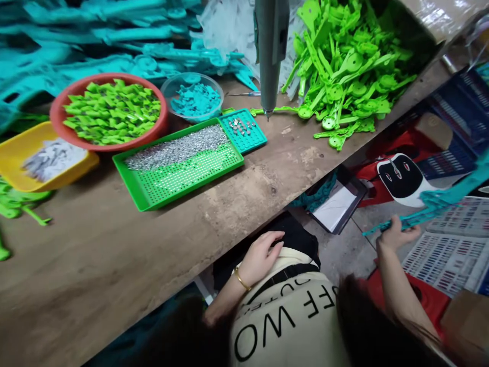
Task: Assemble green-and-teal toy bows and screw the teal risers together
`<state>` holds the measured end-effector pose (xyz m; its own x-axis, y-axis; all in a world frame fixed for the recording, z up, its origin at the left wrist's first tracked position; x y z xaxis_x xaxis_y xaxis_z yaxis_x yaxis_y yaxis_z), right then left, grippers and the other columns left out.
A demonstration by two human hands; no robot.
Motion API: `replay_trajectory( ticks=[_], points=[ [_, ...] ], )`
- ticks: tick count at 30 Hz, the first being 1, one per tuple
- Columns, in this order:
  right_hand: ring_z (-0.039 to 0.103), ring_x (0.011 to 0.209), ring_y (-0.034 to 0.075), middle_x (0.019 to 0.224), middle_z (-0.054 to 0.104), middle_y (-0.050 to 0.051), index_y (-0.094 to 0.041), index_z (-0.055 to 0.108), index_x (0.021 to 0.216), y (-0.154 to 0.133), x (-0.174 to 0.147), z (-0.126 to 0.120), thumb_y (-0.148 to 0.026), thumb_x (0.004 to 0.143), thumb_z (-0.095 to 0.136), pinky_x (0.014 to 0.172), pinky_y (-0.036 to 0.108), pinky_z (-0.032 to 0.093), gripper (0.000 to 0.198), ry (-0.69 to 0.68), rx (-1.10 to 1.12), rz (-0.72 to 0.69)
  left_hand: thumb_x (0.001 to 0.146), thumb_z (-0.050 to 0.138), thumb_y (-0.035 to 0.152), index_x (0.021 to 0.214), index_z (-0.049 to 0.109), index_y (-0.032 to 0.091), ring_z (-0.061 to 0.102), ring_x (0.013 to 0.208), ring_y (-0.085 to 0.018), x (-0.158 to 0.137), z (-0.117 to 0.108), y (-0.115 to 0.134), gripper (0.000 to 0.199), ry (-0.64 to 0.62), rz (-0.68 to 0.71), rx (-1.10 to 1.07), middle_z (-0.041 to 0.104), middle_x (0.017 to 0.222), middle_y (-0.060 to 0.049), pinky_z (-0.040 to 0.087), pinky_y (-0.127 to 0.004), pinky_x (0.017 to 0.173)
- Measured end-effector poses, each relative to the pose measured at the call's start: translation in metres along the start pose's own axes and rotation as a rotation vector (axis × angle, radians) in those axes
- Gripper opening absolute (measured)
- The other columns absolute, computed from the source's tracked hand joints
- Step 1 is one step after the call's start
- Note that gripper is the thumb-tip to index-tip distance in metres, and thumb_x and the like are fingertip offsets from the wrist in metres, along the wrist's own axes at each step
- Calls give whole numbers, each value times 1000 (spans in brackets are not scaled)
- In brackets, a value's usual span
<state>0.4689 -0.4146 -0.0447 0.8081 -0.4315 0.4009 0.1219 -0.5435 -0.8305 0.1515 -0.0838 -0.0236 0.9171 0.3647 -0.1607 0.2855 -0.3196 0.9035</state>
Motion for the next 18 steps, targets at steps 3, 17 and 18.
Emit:
replay_trajectory(
  ticks=[3,17,18],
  points=[
    [56,100,27,102,48,9,-24,34,103,-25,26,-5,-44,68,58,99,49,44,46,55,26,-83,94,50,30,114,64,22,66,107,-19,5,0,3,25,-10,0,-10,70,114,-5,53,-36,97],
    [62,94,24,110,62,12,-21,41,133,-178,-246,30,-34,75,64,79,40,55,64,-1299,437,-651,83,68,44,128,55,22,56,124,-29,17,10,40,52,295,2,-249,65,124,-10,39,-48,112],
    [61,98,25,113,62,13,-19,39,136,-194,-253,34,-35,77,63,82,42,55,66,-1351,466,-712,86,65,41,125,56,22,58,122,-28,10,2,36,45,440,-31,-314,67,120,-10,39,-48,112]
  ],
)
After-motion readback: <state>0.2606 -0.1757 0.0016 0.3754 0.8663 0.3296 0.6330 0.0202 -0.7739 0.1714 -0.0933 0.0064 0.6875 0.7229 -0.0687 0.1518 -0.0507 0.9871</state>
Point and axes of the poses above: each hand's wrist, its own x-axis towards the middle knuckle, its own z-axis out of the palm, y = z × x, the point moved 3 cm from there along x, towards the middle knuckle
